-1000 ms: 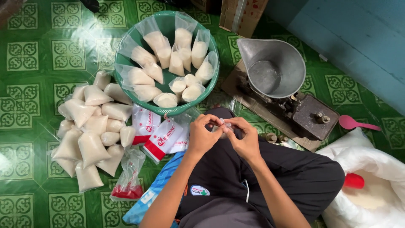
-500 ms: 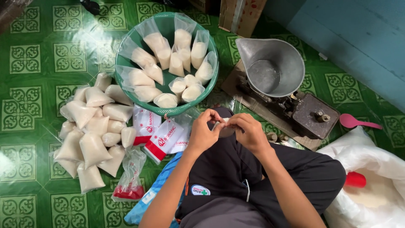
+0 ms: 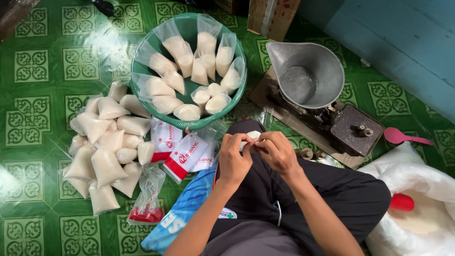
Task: Filling small plastic bags with sugar from a large sack, weighing them on a mechanical scale, and tying them closed by hand.
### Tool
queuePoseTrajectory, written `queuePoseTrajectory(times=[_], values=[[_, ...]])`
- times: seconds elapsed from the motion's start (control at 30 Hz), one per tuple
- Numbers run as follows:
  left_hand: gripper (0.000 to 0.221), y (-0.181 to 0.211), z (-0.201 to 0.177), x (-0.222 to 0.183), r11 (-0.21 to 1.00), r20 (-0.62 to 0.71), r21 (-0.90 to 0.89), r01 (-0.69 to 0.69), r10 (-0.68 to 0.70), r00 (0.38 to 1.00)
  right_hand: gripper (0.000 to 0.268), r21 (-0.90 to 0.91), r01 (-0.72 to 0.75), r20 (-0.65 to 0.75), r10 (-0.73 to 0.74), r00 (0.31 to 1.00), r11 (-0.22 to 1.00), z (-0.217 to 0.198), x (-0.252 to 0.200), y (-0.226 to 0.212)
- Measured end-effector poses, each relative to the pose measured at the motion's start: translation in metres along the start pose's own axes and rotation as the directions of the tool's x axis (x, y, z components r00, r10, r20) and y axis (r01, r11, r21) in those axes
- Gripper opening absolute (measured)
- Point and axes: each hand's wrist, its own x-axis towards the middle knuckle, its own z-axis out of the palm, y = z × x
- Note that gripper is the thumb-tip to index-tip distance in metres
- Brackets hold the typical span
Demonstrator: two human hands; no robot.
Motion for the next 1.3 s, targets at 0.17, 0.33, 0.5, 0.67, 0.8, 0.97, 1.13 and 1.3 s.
queuePoseTrajectory(times=[0.17, 0.33, 0.5, 0.67, 0.8, 0.97, 1.13, 1.3], values=[[0.011, 0.005, -0.009, 0.011, 0.997, 0.049, -0.081, -0.003, 0.007, 0.999, 0.008, 0.001, 0.04, -0.171, -0.04, 0.984, 0.999, 0.01, 0.007, 0.0], [0.017, -0.006, -0.011, 0.021, 0.993, 0.171, -0.116, 0.036, -0.016, 0.985, 0.013, 0.007, 0.034, -0.228, -0.032, 0.973, 0.999, 0.018, 0.002, 0.005], [0.01, -0.007, -0.018, 0.035, 0.981, 0.318, -0.132, 0.14, -0.092, 0.944, 0.012, 0.04, 0.013, -0.224, -0.004, 0.975, 0.999, 0.017, 0.008, 0.002], [0.007, -0.024, -0.011, 0.033, 0.97, 0.314, -0.122, 0.213, -0.166, 0.935, 0.008, 0.039, -0.022, -0.192, 0.029, 0.981, 0.999, 0.016, 0.004, 0.003], [0.005, -0.03, -0.009, 0.029, 0.974, 0.278, -0.122, 0.189, -0.149, 0.949, 0.003, 0.035, -0.063, -0.18, 0.068, 0.981, 0.997, 0.015, 0.004, 0.001], [0.009, -0.015, -0.019, 0.035, 0.988, 0.261, -0.132, 0.077, -0.04, 0.964, 0.016, -0.024, -0.113, -0.117, 0.11, 0.987, 0.993, 0.009, 0.013, -0.008], [0.014, -0.01, -0.022, 0.041, 0.992, 0.355, -0.115, -0.048, 0.086, 0.931, 0.021, -0.061, -0.148, -0.045, 0.146, 0.988, 0.987, 0.0, 0.022, -0.014], [0.017, -0.018, -0.021, 0.042, 0.985, 0.464, 0.137, -0.105, 0.03, 0.885, 0.017, -0.112, -0.229, 0.105, 0.24, 0.965, 0.967, -0.011, 0.024, -0.015]])
